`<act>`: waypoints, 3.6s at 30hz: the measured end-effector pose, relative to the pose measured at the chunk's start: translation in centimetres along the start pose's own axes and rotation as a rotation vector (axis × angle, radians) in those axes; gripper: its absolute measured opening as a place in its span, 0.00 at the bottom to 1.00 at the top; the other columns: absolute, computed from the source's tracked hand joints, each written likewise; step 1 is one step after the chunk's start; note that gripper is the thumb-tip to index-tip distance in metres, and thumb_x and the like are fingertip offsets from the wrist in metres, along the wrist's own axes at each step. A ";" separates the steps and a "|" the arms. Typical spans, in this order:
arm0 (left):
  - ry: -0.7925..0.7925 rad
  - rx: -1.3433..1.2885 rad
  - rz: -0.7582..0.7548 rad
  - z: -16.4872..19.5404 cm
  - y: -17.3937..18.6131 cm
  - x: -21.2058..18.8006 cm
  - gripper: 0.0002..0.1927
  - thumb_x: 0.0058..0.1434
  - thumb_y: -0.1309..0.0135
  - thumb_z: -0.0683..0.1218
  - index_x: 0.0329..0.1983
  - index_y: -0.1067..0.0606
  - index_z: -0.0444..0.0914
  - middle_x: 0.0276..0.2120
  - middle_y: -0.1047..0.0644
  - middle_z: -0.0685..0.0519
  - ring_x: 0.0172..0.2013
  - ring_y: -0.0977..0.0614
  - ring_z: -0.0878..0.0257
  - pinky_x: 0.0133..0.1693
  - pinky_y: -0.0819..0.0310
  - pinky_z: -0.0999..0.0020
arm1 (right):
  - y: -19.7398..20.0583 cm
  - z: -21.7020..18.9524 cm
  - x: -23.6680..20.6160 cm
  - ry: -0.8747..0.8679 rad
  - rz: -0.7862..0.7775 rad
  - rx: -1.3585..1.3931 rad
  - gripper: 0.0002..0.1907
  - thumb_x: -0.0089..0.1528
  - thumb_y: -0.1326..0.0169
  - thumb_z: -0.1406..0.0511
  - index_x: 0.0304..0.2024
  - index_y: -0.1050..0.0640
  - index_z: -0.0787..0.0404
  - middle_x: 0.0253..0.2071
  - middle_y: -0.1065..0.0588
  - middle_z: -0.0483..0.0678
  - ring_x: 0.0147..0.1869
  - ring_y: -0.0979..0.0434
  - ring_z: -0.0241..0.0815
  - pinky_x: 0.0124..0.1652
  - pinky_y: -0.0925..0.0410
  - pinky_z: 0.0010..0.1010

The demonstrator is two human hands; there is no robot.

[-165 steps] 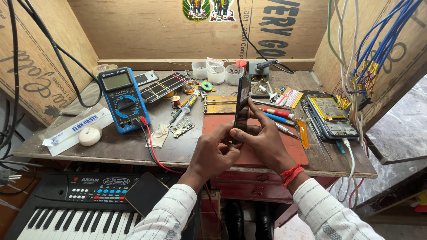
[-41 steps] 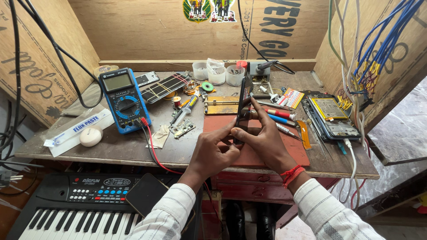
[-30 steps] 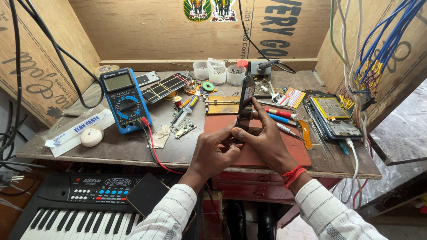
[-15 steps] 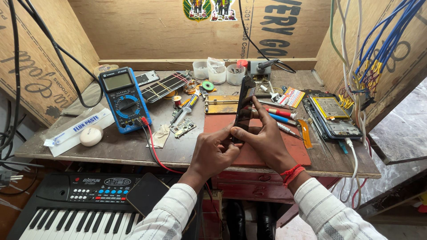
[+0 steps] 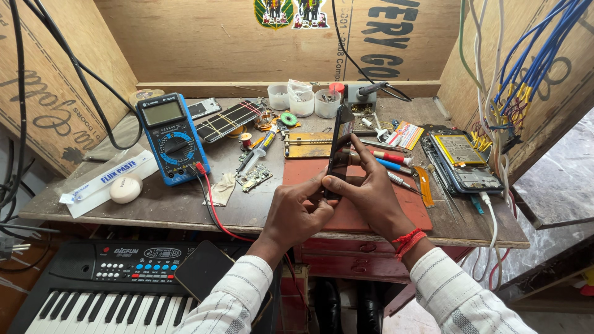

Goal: The person works at a repair bench on a disassembled smartphone, handling its battery and internal components, then uses a screwdriver to work on a phone frame and reassembles the phone by fitting the back cover onto the body and pressing it into place.

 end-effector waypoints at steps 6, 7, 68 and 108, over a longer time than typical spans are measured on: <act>-0.012 -0.128 -0.025 -0.2 0.0 0.2 0.27 0.59 0.46 0.37 0.64 0.26 0.34 0.42 0.14 0.48 0.42 0.12 0.66 0.42 0.13 0.73 | 0.5 0.8 0.3 -0.007 0.018 0.055 0.49 0.57 0.36 0.66 0.76 0.45 0.63 0.54 0.27 0.52 0.50 0.18 0.41 0.44 0.21 0.29; -0.017 -0.131 -0.027 -0.2 0.0 0.3 0.26 0.60 0.45 0.38 0.63 0.26 0.34 0.43 0.14 0.48 0.42 0.12 0.65 0.43 0.14 0.72 | 0.7 1.0 0.4 -0.009 0.019 0.076 0.46 0.58 0.37 0.66 0.76 0.44 0.64 0.54 0.27 0.52 0.49 0.18 0.40 0.43 0.21 0.29; 0.056 -0.073 0.059 -1.8 0.2 0.4 0.31 0.60 0.37 0.43 0.67 0.30 0.34 0.42 0.14 0.46 0.41 0.10 0.61 0.43 0.15 0.70 | 0.1 1.3 -0.2 -0.018 -0.210 0.170 0.29 0.58 0.44 0.76 0.64 0.30 0.64 0.53 0.25 0.51 0.55 0.20 0.40 0.55 0.25 0.32; 0.016 -0.062 0.063 -1.4 0.2 0.4 0.31 0.60 0.36 0.43 0.67 0.29 0.34 0.41 0.14 0.47 0.42 0.11 0.61 0.42 0.14 0.70 | -0.1 0.4 -0.3 0.012 -0.224 0.133 0.30 0.58 0.44 0.77 0.63 0.30 0.65 0.55 0.24 0.51 0.57 0.21 0.39 0.57 0.26 0.31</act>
Point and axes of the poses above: each hand's wrist, its own x-axis towards the middle knuckle, its own y-axis out of the back of the hand, z = x × y, the point moved 7 cm from there along x, towards the middle knuckle
